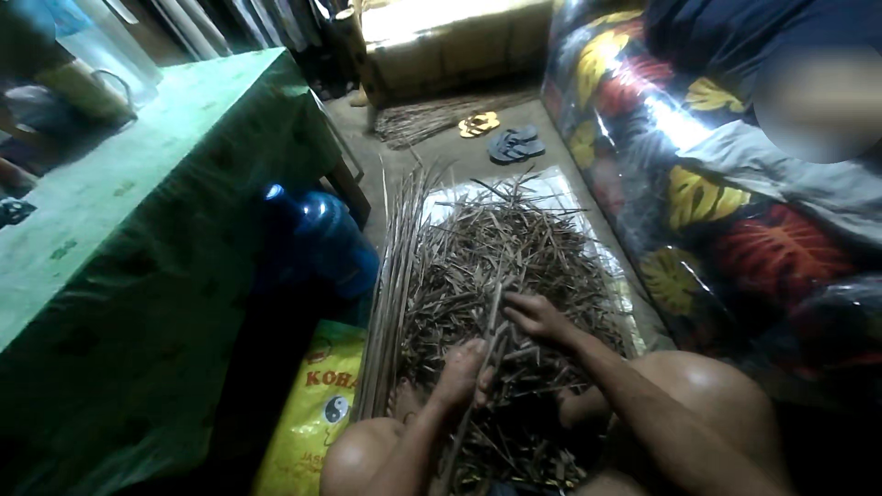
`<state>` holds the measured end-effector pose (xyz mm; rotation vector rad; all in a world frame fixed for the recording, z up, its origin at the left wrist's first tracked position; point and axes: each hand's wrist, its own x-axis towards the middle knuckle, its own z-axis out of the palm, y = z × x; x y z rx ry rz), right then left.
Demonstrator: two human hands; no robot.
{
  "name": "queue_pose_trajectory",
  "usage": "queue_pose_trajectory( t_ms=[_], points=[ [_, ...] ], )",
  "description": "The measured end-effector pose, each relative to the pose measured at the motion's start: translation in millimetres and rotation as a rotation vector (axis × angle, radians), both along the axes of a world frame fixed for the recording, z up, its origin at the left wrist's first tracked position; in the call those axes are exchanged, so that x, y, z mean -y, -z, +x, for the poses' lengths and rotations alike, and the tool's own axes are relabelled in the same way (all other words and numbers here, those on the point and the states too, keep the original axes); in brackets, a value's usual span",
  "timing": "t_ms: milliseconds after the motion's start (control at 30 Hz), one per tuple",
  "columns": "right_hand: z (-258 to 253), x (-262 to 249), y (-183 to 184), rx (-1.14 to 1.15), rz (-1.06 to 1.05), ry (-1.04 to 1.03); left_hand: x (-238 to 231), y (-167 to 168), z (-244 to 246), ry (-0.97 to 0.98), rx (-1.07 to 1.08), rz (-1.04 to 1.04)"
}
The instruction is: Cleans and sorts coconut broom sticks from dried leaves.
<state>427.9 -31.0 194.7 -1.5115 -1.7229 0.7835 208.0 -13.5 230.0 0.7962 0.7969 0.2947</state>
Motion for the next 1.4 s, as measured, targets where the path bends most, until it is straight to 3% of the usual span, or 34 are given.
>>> queue_pose_trajectory(
  t_ms=[300, 467, 600, 667, 767, 900, 1033, 1133, 1200, 1333, 1400],
  points=[
    [29, -25, -1, -0.281, -0.073, 0.483, 6, 4, -2, 0.015, 0.066, -0.041],
    [1, -6, -11, -0.465, -0.218, 0.220, 0, 8, 0, -0.071, 0.148, -0.124],
    [-28, 11, -4, -0.364, -0.208, -0.026, -3, 12, 2, -0.111, 0.279, -0.198],
    [-31, 12, 3, -0.287, -0.115, -0.039, -2, 16, 2, -0.127, 0.331, -0.232],
    [-27, 7, 6, -0.224, -0.009, 0.080, 0, 18, 2, -0.089, 0.403, -0.296],
    [-4, -8, 8, -0.263, -0.021, 0.252, 4, 20, 0, -0.024, 0.457, -0.352],
    [19, -26, 8, -0.515, -0.025, 0.487, 6, 26, -1, 0.058, 0.501, -0.376],
    [32, -32, -7, -0.657, -0.088, 0.664, 9, 24, -2, 0.058, 0.420, -0.364],
    [29, -27, -20, -0.723, -0.175, 0.597, 7, 17, -1, 0.025, 0.306, -0.304],
    [5, -4, -32, -0.718, -0.474, 0.178, -1, 4, 4, 0.042, 0.048, -0.161],
    [-2, -1, -31, -0.721, -0.493, 0.071, -1, 1, 6, 0.065, -0.047, -0.093]
  ],
)
